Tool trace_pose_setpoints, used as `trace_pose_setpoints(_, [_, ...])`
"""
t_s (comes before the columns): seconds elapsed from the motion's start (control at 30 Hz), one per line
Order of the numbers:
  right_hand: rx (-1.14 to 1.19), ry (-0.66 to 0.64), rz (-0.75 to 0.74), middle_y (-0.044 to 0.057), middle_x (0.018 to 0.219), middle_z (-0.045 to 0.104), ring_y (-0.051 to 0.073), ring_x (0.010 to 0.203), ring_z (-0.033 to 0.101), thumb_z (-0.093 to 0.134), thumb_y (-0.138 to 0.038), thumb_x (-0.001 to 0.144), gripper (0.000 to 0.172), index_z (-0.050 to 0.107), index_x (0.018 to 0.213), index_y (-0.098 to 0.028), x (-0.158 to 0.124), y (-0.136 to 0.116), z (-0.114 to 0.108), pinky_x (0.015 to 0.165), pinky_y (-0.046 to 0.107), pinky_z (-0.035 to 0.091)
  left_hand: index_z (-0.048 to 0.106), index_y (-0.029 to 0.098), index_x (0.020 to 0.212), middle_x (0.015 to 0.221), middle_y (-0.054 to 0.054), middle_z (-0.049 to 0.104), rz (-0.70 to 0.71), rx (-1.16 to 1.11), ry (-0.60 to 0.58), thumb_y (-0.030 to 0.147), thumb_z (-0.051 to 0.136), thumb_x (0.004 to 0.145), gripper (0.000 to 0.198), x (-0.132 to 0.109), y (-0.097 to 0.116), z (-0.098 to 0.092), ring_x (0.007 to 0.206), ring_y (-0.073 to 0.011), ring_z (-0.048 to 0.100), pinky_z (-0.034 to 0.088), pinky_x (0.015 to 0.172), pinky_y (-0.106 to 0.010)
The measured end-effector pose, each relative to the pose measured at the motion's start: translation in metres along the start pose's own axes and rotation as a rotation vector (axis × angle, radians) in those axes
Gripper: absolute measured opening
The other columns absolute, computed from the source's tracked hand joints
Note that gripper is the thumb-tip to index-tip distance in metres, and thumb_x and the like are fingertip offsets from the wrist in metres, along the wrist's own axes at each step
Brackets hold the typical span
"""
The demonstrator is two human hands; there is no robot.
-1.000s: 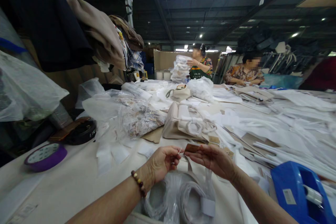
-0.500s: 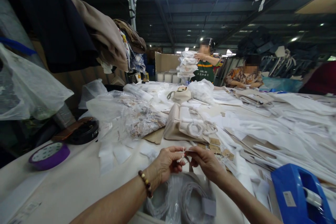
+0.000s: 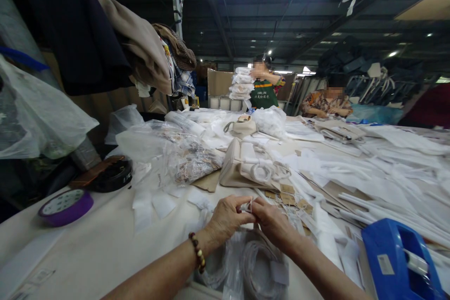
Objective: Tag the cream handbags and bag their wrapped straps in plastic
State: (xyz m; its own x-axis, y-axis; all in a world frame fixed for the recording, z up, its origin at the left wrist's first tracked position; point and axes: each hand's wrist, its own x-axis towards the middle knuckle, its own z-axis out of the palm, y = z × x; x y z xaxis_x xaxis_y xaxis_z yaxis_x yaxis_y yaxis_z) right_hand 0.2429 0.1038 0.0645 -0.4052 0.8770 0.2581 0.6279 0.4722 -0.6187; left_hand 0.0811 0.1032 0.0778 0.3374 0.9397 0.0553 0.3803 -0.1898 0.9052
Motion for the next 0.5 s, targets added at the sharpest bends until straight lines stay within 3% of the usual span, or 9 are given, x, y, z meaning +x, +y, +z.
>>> trace_pose_setpoints(0.13, [0.026,0.071,0.101,0.001,0.065,0.057,0.015,0.061,0.052,0.047,-0.025,0.08,0.015,0.056,0.069,-0.019,0.002,0.008,0.004,0.056,0.025,0.036,0.069,0.019,0.075,0.073,0.001,0.052,0.236,0.393,0.011,0.02,0.066,0.075,0.003,0.004,0.007,-0.007,0.07,-0.0144,0.05,0.042,0.071,-0.028])
trace_pose_setpoints(0.23, [0.072,0.089,0.168,-0.001,0.06,0.056,0.016,0.059,0.053,0.049,-0.034,0.08,0.017,0.054,0.071,-0.02,0.003,0.017,0.003,0.055,0.026,0.036,0.066,0.015,0.072,0.07,-0.001,0.057,0.394,0.594,-0.059,0.022,0.065,0.08,0.01,0.01,0.007,-0.009,0.067,-0.0152,0.053,0.043,0.067,-0.027])
trace_pose_setpoints(0.37, [0.194,-0.001,0.179,0.001,0.067,0.062,0.016,0.064,0.058,0.049,-0.04,0.079,0.021,0.057,0.078,-0.02,0.003,0.021,-0.001,0.059,0.027,0.041,0.064,0.013,0.076,0.07,-0.004,0.062,0.572,0.764,-0.099,0.018,0.06,0.082,0.009,0.02,-0.002,-0.006,0.065,-0.0168,0.057,0.042,0.061,-0.026])
trace_pose_setpoints(0.5, [0.309,-0.092,0.198,0.002,0.068,0.065,0.018,0.064,0.062,0.045,-0.048,0.082,0.035,0.059,0.092,-0.018,0.0,0.017,-0.007,0.063,0.028,0.047,0.062,0.014,0.072,0.067,-0.004,0.062,0.69,0.847,-0.04,0.017,0.053,0.086,0.017,0.026,-0.009,-0.007,0.062,-0.0161,0.058,0.04,0.058,-0.026])
